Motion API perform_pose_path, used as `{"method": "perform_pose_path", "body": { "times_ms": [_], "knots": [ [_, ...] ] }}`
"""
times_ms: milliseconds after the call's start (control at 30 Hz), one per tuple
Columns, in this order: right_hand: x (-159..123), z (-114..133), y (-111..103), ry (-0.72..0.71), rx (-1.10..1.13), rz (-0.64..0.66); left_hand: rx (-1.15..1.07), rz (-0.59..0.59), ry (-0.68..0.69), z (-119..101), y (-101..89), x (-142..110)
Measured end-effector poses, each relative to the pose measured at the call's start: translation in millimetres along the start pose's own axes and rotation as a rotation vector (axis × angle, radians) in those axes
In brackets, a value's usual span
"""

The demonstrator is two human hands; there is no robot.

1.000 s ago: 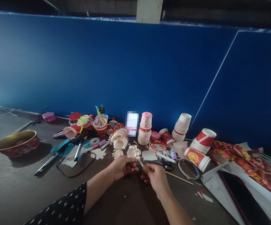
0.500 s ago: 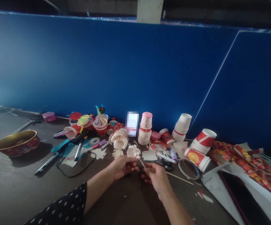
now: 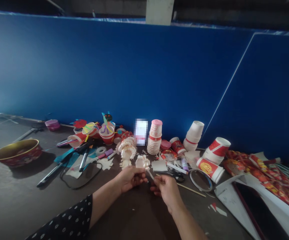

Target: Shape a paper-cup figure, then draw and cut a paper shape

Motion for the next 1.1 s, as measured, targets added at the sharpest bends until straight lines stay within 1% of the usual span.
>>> {"method": "perform_pose_path", "body": {
  "times_ms": [300,633,900,1100],
  "knots": [
    [-2.8,3.7,0.6,-0.05,-0.098,0.003,0.024,0.005,0.007,-1.0,0.5,-3.0],
    [-5.4,8.3,2.6,-0.037,-0.101,-0.004,0.021,-0.015,-0.009,-2.4,1.8,-4.0],
    [-6.1,7.3,2.9,-0.072,-0.14,0.02,0.018,0.0,-0.004,-3.0,2.3,-4.0],
    [-5.8,7.3,4.3,-0.083,-0.177,0.008,0.019,0.0,-0.003,-1.1,0.9,-2.6]
  ]
}}
Point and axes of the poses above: each hand's wrist, its own x-axis towards the middle knuckle, its own y-axis out of the palm, z = x × y, the point moved 2 cm from there along x, towards the middle knuckle, and after that the axes turned 12 degrees about x, right-handed, at the moved point
